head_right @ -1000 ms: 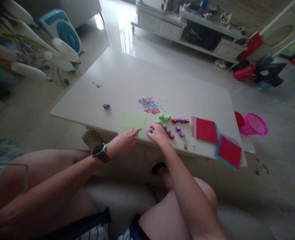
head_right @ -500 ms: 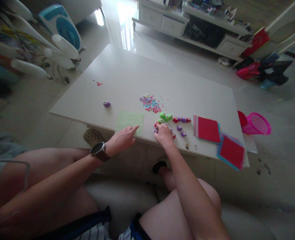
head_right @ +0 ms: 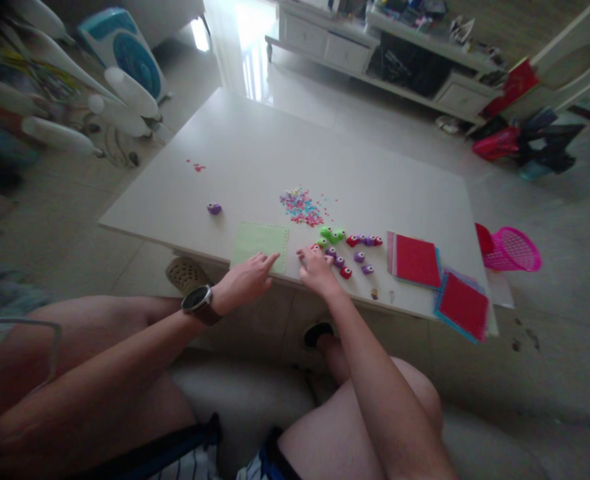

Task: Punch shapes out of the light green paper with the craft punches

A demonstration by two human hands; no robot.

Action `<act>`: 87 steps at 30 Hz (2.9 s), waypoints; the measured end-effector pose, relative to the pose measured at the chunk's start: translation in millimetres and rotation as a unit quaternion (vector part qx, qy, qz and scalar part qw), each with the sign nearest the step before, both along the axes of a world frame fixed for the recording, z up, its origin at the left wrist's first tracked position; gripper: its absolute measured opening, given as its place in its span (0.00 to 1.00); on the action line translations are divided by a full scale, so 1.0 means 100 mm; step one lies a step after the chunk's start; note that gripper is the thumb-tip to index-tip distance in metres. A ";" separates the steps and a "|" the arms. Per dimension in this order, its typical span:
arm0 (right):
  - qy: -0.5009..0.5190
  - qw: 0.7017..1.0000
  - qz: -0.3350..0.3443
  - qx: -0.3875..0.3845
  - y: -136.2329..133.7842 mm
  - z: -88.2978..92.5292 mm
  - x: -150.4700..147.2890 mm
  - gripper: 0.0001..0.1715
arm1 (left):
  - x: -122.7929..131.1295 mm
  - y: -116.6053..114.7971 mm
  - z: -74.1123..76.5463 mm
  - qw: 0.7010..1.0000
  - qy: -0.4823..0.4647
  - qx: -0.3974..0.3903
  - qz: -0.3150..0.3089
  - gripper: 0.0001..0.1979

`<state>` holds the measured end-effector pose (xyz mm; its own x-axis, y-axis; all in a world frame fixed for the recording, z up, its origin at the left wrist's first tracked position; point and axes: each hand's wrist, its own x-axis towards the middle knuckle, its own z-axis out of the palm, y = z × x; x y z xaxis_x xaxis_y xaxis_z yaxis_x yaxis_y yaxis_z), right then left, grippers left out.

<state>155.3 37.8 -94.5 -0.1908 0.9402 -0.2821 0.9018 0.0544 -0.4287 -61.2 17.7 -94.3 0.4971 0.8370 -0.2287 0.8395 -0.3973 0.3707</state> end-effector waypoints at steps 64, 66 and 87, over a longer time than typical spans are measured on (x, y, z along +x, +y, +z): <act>-0.196 0.978 0.066 0.005 -0.24 0.19 -0.14 0.17 | 0.02 -0.09 -0.19 0.997 0.050 0.027 -0.044 0.21; -0.174 0.983 0.053 0.002 -0.21 0.19 -0.08 0.17 | 0.02 -0.09 -0.19 0.997 0.051 0.030 -0.044 0.20; -0.138 0.989 0.049 0.004 -0.19 0.18 -0.04 0.15 | 0.01 -0.09 -0.19 0.997 0.048 0.035 -0.057 0.24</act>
